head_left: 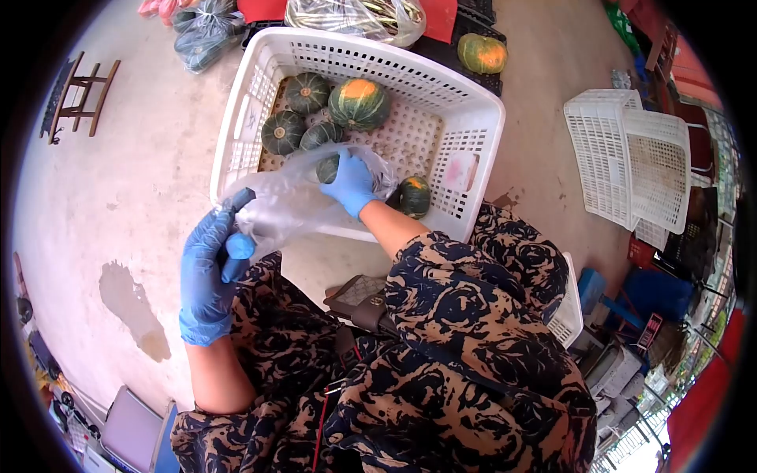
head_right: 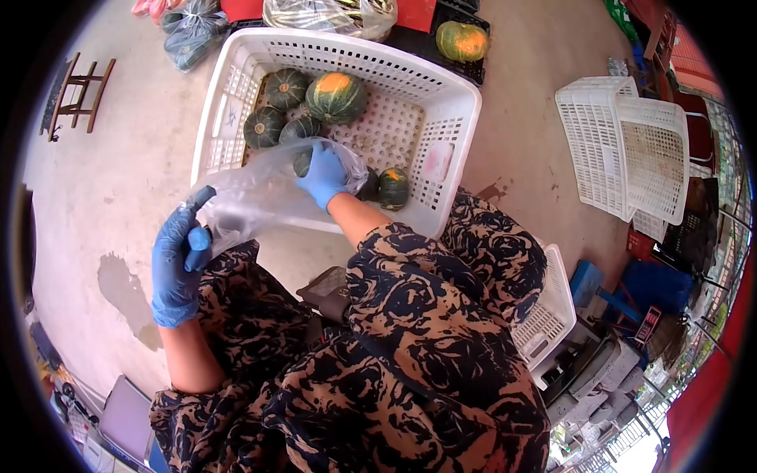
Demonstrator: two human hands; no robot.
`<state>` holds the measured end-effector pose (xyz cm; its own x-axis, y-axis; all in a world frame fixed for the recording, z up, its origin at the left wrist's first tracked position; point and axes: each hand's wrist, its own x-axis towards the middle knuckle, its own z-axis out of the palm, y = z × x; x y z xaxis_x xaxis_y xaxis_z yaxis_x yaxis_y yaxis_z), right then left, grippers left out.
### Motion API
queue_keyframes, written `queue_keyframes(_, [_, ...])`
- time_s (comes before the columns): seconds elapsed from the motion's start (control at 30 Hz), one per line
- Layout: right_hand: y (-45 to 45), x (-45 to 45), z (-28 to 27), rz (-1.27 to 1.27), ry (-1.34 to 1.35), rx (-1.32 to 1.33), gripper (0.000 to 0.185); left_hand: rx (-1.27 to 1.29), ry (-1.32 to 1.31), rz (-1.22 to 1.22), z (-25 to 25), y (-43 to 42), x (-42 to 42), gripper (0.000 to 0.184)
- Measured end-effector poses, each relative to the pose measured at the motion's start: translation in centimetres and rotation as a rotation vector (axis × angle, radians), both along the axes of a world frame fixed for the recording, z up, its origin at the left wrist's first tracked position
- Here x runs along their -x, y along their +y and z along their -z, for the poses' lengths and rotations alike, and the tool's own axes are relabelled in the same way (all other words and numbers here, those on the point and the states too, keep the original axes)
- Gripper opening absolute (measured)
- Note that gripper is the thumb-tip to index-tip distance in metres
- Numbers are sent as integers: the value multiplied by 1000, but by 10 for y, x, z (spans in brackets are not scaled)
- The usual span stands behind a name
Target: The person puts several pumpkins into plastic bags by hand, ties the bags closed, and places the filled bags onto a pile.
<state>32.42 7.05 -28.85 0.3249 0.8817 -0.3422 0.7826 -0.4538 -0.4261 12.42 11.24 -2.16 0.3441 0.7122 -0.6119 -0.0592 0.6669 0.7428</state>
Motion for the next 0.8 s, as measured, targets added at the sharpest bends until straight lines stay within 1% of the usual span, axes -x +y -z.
queue_keyframes(0.07, [-5,-2,10,-60,-12,88,68,155,17,-51,4,-4,-9,36])
queue_keyframes(0.1, [-1,-6,13,-141,76,156,59,157,95,-25,1,-5,-17,42])
queue_keyframes(0.17, [12,-18,12,-299,253,290,44,167,10,-7,7,-5,-11,39])
queue_keyframes(0.2, [18,-29,0,-378,521,239,38,172,-32,1,13,-3,-11,38])
queue_keyframes(0.23, [26,-46,-33,-450,784,186,34,163,-10,-14,18,-5,-12,38])
queue_keyframes(0.27, [34,-63,-65,-518,1046,130,33,181,41,30,15,-5,-15,39])
queue_keyframes(0.3, [45,-82,-95,-279,1181,169,35,202,91,74,8,-3,-20,39])
queue_keyframes(0.33, [54,-99,-110,-31,1302,207,37,223,141,121,5,-3,-25,40])
queue_keyframes(0.37, [60,-117,-90,155,1214,67,39,213,143,73,6,-3,-28,39])
queue_keyframes(0.4, [72,-136,-58,336,1115,-70,42,170,145,28,9,-3,-29,38])
queue_keyframes(0.47, [95,-164,3,398,656,-26,50,87,152,-58,17,-2,-27,37])
queue_keyframes(0.5, [101,-166,9,368,595,29,56,151,147,-137,14,4,-31,41])
queue_keyframes(0.53, [110,-164,11,334,535,84,62,143,189,-162,10,5,-34,40])
queue_keyframes(0.57, [117,-161,15,296,475,136,69,119,148,-164,15,6,-30,40])
queue_keyframes(0.6, [122,-157,27,353,525,116,74,93,105,-167,20,7,-26,41])
queue_keyframes(0.67, [129,-153,57,465,620,66,84,73,134,-182,21,8,-27,41])
queue_keyframes(0.7, [129,-158,72,439,684,83,89,62,147,-191,22,9,-28,41])
queue_keyframes(0.77, [113,-158,45,472,793,49,85,115,153,-204,17,13,-36,41])
queue_keyframes(0.8, [103,-157,23,486,850,24,83,133,154,-211,15,14,-39,41])
